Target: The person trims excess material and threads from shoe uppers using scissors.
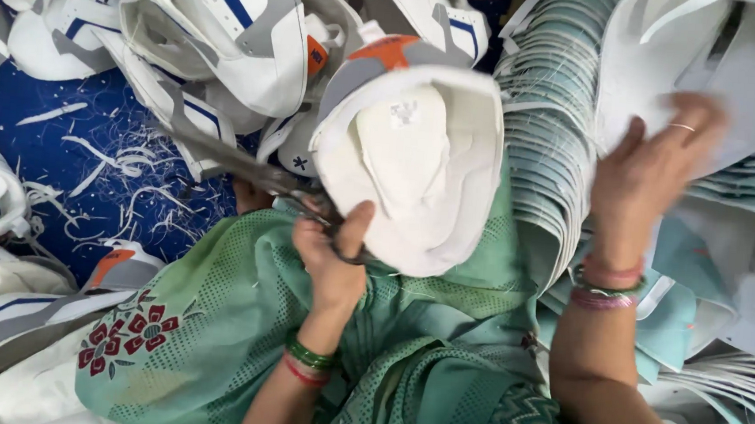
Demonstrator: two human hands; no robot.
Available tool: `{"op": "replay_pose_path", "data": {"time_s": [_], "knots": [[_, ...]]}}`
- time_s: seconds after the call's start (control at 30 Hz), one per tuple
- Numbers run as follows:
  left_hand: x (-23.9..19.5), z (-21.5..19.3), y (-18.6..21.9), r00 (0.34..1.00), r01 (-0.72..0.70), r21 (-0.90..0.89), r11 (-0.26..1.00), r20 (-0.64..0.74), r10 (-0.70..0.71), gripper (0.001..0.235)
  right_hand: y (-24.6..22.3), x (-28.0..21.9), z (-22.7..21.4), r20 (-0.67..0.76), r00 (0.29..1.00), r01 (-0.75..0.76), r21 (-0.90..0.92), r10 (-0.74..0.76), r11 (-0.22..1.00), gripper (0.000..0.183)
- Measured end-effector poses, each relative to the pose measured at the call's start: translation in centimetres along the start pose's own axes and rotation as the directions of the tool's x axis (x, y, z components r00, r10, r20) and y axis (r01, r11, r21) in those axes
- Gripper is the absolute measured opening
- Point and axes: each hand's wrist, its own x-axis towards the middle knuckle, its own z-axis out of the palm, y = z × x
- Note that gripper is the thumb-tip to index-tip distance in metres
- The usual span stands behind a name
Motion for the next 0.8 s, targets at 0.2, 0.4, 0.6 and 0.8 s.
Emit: {"op": "replay_pose_path", "data": {"time_s": [0.2,0.4,0.6,0.8], "knots": [[2.1,-0.3,6.3,0.988,-0.109,-0.119,0.987,0.099,0.121,0.03,-0.1,-1.7,-0.2,0.166,0.986,-0.137,0.841,-0.008,0.524,0.058],[4.8,-1.5,12.0,0.953,-0.288,-0.1,0.952,0.066,0.296,0.029,-15.3,3.5,-7.5,0.525,0.627,-0.459,0.846,-0.576,0.272,0.043],[7.7,-8.3,15.1,0.828,-0.554,-0.067,0.83,-0.139,0.542,0.022,-13.9,7.0,-4.5,0.24,0.844,-0.136,0.961,-0.479,0.24,0.016],[8.8,-7.9,12.5,0.897,-0.438,-0.279,0.854,-0.203,0.393,0.02,-24.4,5.5,-1.8,0.088,0.773,-0.342,0.892,-0.629,-0.296,0.069]]}}
